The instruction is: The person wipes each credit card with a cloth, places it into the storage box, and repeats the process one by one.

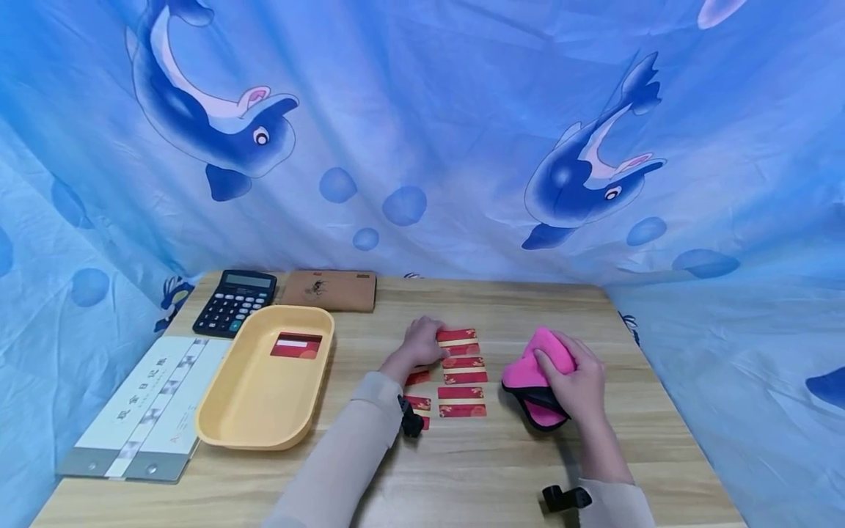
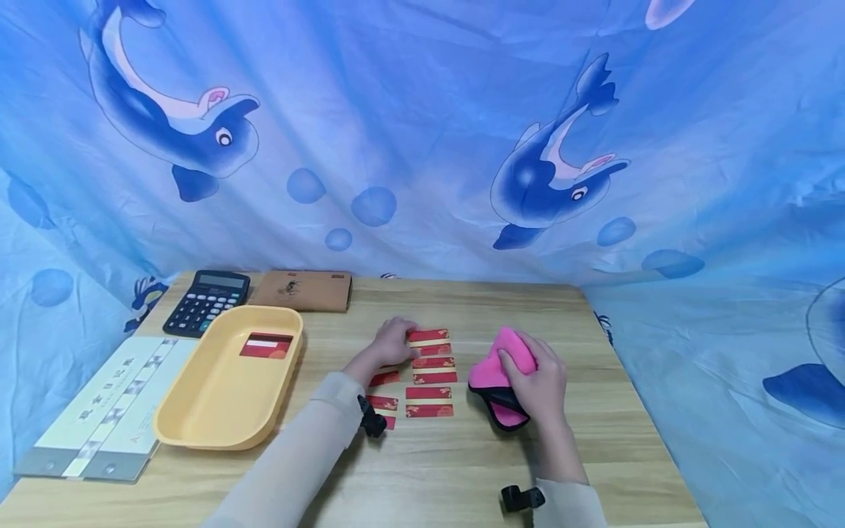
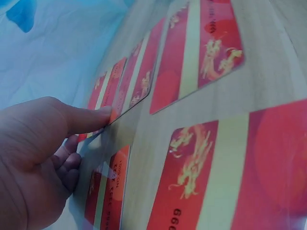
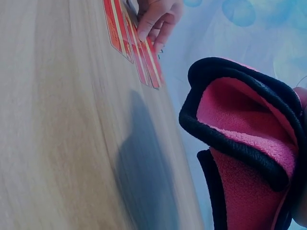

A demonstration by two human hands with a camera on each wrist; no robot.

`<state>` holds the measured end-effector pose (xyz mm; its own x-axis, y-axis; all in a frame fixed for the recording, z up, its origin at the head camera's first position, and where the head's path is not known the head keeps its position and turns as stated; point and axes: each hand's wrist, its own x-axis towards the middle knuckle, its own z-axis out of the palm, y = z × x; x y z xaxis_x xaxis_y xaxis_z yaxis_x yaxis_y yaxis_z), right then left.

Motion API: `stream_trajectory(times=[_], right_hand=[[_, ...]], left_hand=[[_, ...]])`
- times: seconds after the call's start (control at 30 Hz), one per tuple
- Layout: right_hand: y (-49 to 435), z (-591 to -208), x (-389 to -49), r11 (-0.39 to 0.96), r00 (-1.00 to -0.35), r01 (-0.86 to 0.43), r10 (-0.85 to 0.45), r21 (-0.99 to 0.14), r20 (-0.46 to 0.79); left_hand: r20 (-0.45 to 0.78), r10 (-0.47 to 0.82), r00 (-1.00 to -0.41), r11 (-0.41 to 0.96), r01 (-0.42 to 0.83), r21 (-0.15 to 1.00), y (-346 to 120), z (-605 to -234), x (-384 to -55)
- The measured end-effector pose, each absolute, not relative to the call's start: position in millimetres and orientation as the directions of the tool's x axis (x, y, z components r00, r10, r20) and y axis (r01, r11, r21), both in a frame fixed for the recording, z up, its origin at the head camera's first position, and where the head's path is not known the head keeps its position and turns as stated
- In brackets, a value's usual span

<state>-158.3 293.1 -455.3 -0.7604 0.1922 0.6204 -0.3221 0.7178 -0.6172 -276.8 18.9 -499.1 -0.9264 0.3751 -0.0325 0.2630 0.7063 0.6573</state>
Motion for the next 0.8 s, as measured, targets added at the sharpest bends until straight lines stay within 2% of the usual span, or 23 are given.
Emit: stream_trajectory(times=[0.2, 0.43, 0.63, 0.8], right_hand=[[291.9, -457.8, -153.4, 0.718, -0.781, -0.291, 0.202, -0.632, 0.59], [286.7, -461.7, -150.7, 0.71, -0.77, -0.329, 0.18, -0.623, 0.612], [275.3, -454.8, -154.5, 0.689, -0.744, -0.397, 0.144, -0.606, 0.652], [262.5, -447.1, -161.3, 0.677, -0.701, -0.477, 0.092, -0.561, 0.707]], left_hand=[[0.036, 0.343, -0.939, 0.597, 0.247, 0.763, 13.7, -507.8, -273.0], [0.101, 0.247, -0.964, 0.436, 0.203, 0.877, 6.7, -507.8, -267.3], [0.008, 0.184, -0.983, 0.181, 0.042, 0.983, 3.2, -485.3, -258.3], [-0.062, 0.18, -0.982, -0.005, -0.064, 0.998, 2.3, -461.1, -248.8]])
